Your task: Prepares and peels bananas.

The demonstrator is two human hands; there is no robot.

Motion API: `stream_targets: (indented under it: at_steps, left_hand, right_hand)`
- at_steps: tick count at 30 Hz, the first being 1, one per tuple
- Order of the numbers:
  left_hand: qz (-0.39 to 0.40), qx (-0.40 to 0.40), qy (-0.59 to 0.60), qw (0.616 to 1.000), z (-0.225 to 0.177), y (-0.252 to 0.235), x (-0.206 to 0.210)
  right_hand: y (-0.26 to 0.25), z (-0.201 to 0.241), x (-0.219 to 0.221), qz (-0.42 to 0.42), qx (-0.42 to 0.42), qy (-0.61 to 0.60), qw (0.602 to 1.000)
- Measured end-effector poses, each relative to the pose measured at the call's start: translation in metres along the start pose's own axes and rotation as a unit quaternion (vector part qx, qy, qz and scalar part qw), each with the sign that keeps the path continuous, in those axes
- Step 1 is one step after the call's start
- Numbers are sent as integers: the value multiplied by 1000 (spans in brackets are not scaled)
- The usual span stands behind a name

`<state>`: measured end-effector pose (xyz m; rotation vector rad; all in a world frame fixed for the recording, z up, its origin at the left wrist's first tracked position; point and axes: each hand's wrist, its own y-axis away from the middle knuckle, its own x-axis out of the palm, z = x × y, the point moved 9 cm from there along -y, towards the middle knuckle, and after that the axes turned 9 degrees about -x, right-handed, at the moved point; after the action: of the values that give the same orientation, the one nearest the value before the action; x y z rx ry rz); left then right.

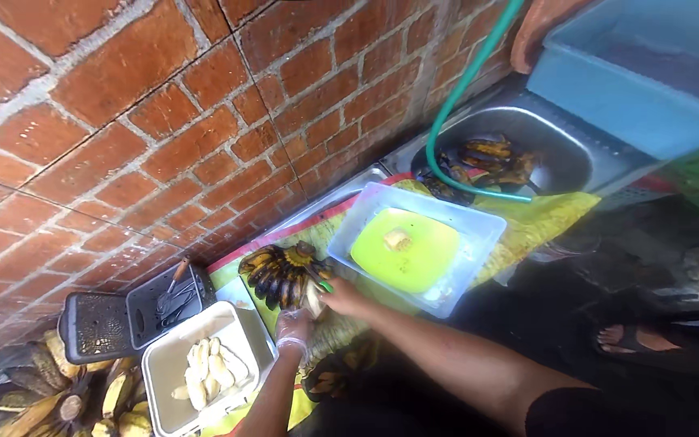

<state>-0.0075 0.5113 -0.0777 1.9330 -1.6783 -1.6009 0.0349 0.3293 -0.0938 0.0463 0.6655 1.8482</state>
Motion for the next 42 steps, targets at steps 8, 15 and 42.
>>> stream_targets:
  at_steps: [8, 15, 42]
  left_hand:
    - [85, -104, 442, 887, 31, 27, 8]
    - [16, -92, 275, 957, 48, 19, -5]
    - [80, -66, 297, 949, 4, 50, 23]
  right_hand:
    - [35, -25, 33, 53, 87, -329, 939]
    - [33, -8, 31, 59, 12, -107, 992]
    - [16, -34, 23, 26, -32, -8, 999]
